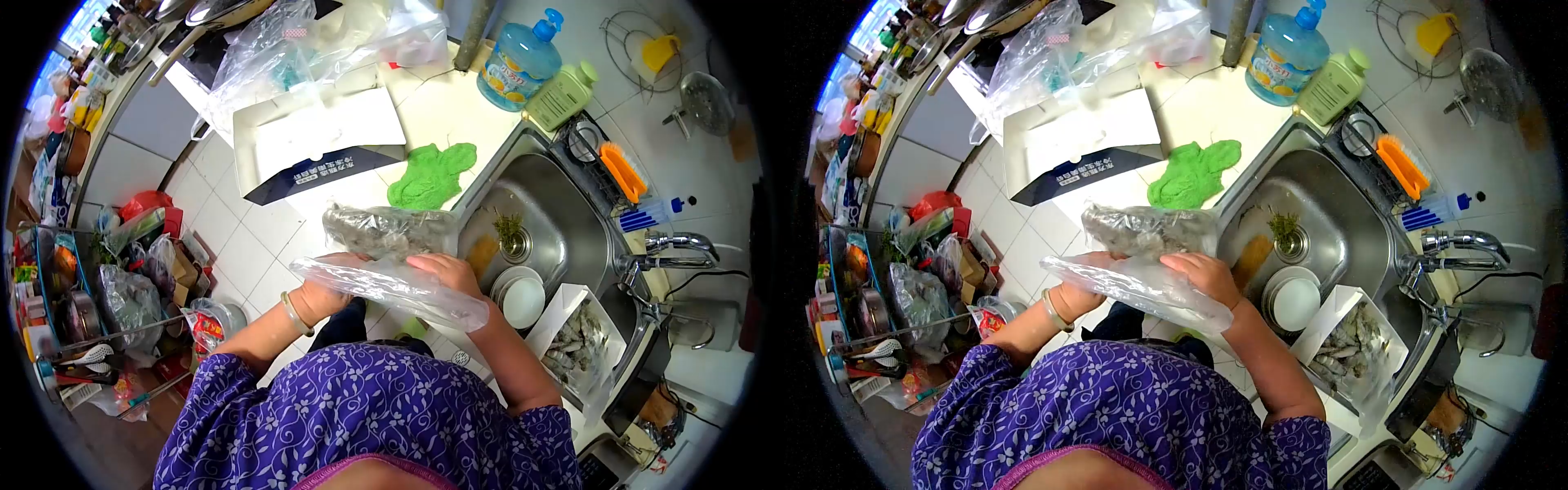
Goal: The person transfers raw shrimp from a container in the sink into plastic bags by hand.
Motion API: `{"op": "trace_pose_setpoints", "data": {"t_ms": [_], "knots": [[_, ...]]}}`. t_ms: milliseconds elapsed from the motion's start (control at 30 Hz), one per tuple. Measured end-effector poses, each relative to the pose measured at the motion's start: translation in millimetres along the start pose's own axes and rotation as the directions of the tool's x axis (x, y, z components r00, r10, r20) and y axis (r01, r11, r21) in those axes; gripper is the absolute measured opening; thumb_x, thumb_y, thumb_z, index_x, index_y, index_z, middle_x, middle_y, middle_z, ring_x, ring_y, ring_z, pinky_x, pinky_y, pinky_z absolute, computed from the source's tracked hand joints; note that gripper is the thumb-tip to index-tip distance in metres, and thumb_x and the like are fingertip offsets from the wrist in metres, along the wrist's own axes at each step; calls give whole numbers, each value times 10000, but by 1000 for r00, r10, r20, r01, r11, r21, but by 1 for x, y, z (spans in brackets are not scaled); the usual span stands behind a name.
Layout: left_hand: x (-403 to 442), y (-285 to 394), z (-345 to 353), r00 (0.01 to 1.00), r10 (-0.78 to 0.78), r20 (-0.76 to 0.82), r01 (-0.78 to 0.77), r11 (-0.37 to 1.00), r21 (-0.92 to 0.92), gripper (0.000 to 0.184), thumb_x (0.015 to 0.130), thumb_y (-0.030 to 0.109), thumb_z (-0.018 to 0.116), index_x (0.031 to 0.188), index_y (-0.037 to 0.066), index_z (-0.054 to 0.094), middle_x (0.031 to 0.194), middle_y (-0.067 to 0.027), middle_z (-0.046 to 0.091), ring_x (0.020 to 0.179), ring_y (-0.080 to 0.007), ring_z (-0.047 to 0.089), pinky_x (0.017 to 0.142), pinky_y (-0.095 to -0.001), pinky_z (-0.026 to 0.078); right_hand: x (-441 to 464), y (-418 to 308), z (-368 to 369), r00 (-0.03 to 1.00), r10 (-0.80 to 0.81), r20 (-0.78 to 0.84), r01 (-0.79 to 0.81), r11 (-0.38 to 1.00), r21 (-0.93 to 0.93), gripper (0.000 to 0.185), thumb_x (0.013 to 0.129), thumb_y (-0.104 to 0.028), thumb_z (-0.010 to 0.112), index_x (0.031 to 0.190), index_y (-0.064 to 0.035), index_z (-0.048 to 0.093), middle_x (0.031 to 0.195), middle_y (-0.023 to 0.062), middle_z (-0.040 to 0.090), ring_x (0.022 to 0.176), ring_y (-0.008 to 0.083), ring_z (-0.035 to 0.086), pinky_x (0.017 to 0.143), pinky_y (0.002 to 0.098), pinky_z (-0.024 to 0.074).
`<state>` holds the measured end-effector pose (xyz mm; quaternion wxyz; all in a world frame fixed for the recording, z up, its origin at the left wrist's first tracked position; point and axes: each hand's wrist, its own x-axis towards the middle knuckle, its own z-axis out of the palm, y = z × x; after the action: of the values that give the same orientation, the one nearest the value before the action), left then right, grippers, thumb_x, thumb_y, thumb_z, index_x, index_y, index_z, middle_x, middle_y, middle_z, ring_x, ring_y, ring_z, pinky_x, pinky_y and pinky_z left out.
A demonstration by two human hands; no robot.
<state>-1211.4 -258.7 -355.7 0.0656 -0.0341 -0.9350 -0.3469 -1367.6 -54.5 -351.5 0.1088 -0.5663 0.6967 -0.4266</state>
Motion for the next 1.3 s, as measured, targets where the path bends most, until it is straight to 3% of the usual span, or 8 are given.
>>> {"op": "trace_pose_setpoints", "data": {"t_ms": [300, 700, 767, 900, 967, 1067, 1100, 1300], "knots": [[56, -2, -50, 939, 130, -319, 46, 872, 488, 261, 809, 207, 620, 1024, 58, 633, 1138, -168, 575, 1125, -353, 485, 940, -481, 388, 55, -6, -29, 976, -82, -200, 11, 942, -335, 393, 717, -212, 698, 1068, -54, 614, 1092, 173, 588, 988, 342, 576, 886, 425, 461], [68, -32, -41, 893, -449, -22, 432, 873, -226, 278, 878, 263, 585, 901, -8, 643, 778, -225, 629, 748, -370, 621, 699, -405, 490, 62, 22, -27, 695, 713, 89, -692, 697, -186, 296, 844, -292, 601, 885, -7, 669, 768, 178, 656, 709, 317, 630, 623, 404, 471], [69, -41, -37, 913, -408, 11, 402, 894, -196, 296, 880, 271, 583, 858, -17, 647, 757, -236, 622, 722, -376, 618, 675, -405, 489, 54, 55, -9, 953, 301, -46, -304, 940, -155, 285, 846, -214, 590, 722, 38, 637, 625, 234, 578, 627, 419, 576, 620, 456, 463], [96, -31, -70, 928, -367, 71, 367, 930, 20, 219, 902, 200, 577, 902, -16, 613, 761, -186, 616, 655, -310, 586, 653, -364, 479, 88, 9, -41, 779, 626, -1, -626, 779, 17, 200, 838, -152, 577, 769, 27, 636, 723, 240, 606, 683, 413, 585, 651, 437, 477], [92, -26, -72, 946, -320, -58, 325, 939, 109, 242, 854, 246, 604, 776, 23, 656, 737, -193, 627, 694, -366, 601, 653, -401, 485, 84, 28, -41, 966, -56, -254, -31, 944, -329, 125, 809, -102, 579, 847, -4, 648, 877, 220, 622, 796, 392, 595, 713, 425, 493], [77, -19, -77, 838, 520, -164, -471, 842, 263, 190, 713, 122, 632, 900, 118, 660, 1017, -107, 629, 902, -297, 593, 758, -384, 490, 46, 68, -25, 995, -97, -8, 81, 870, -486, 216, 738, -89, 619, 951, -70, 649, 980, 133, 590, 916, 335, 579, 822, 426, 490], [54, -40, -52, 996, 77, -53, -71, 991, 110, 300, 689, 127, 639, 988, 97, 642, 1044, -127, 596, 959, -298, 577, 813, -411, 489, 37, 67, -18, 994, -75, 84, 107, 860, -499, 230, 726, -96, 629, 954, -75, 647, 976, 121, 585, 922, 326, 577, 837, 428, 486], [16, -17, -34, 917, 374, -137, -292, 866, 407, 336, 664, 201, 666, 983, 97, 647, 1077, -124, 555, 1039, -275, 546, 945, -456, 441, -3, 38, 0, 989, -149, -15, 132, 918, -375, 308, 653, -185, 691, 940, -85, 641, 973, 101, 573, 930, 306, 564, 877, 421, 462]]}}
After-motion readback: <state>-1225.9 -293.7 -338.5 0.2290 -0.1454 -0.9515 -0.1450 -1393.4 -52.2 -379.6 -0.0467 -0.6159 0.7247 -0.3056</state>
